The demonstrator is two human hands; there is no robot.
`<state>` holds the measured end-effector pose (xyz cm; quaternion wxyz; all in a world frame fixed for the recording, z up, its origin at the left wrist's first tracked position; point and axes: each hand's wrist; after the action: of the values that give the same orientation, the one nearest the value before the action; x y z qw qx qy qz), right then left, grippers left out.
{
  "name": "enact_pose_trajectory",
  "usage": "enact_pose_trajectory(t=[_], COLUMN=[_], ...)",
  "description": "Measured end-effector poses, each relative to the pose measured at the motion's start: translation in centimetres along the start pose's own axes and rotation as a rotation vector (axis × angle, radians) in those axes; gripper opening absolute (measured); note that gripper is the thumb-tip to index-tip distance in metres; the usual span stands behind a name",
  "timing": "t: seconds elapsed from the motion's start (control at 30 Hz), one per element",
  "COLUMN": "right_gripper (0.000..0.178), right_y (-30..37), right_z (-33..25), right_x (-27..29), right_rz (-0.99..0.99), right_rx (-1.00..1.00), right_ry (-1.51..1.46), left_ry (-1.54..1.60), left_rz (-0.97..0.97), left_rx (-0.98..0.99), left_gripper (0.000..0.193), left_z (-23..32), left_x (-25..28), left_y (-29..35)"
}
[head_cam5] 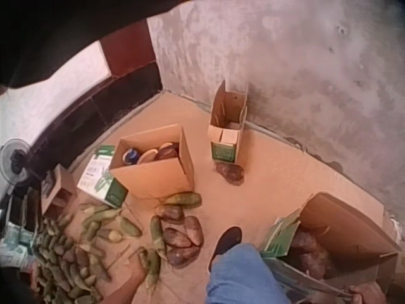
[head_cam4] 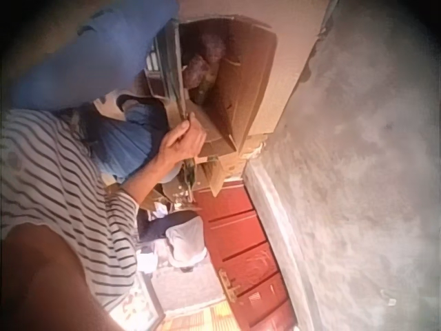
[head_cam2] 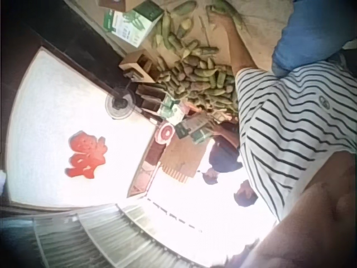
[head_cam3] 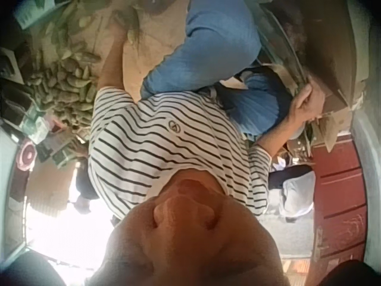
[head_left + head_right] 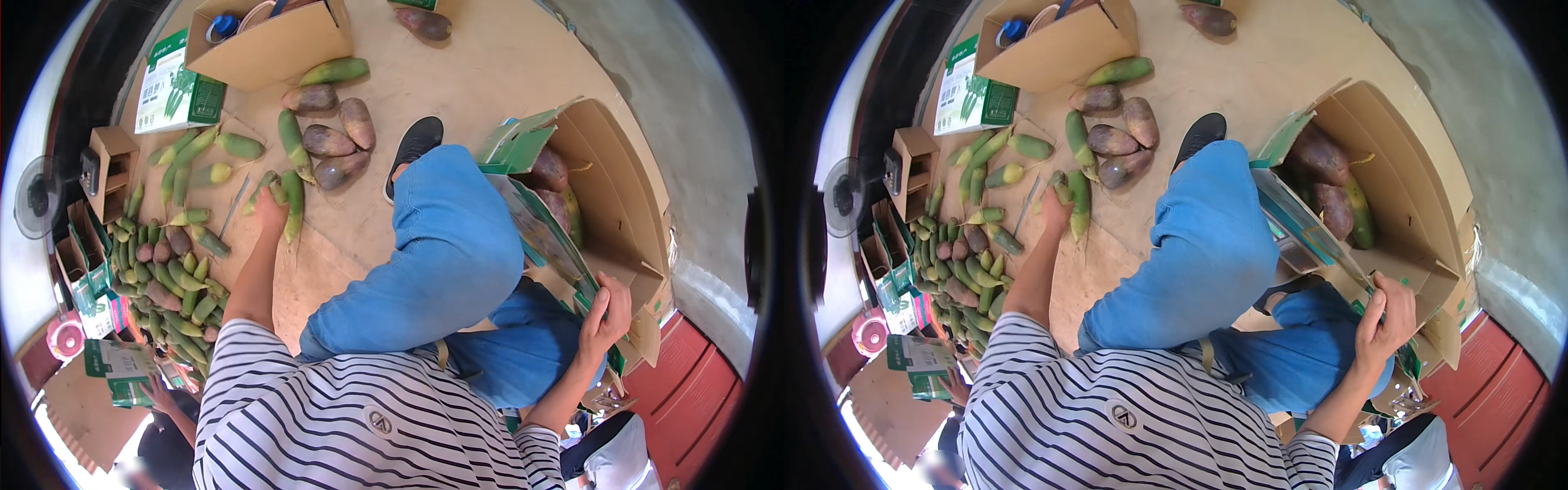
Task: Weighing and packing produce into cardboard boxes.
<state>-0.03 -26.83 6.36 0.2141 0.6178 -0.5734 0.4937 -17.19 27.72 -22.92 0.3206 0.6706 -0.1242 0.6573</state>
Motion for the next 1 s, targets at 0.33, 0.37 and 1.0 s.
enact_pose_trajectory(t=[0.33,0.37,1.0], right_gripper=[0.008,0.007,0.012], right_y=[-0.1,-0.2,0.7], right_z=[0.2,0.3,0.8], right_x=[0.8,0.6,1.2], right_rz=[-0.024,-0.020,0.020], right_rx=[0.049,0.072,0.090], right_ry=[0.001,-0.009,-0.050], left_ry=[1.016,1.143,1.071], left_rz=[0.408,0.409,-0.338], left_rx=[-0.311,-0.376,-0.757], left_gripper=[0.045,0.049,0.037], left_z=[11.7,14.2,26.6], left_x=[16.2,18.7,23.8], left_y=[4.5,6.1,16.6])
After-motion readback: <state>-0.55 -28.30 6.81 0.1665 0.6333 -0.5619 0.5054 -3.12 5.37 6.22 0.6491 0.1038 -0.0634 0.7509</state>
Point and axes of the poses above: each hand's wrist, its own y-axis away from the middle knuckle, its own x-axis out of the back of the hand, z = x × y, and after that the axes turned 2 degrees about z, right-handed
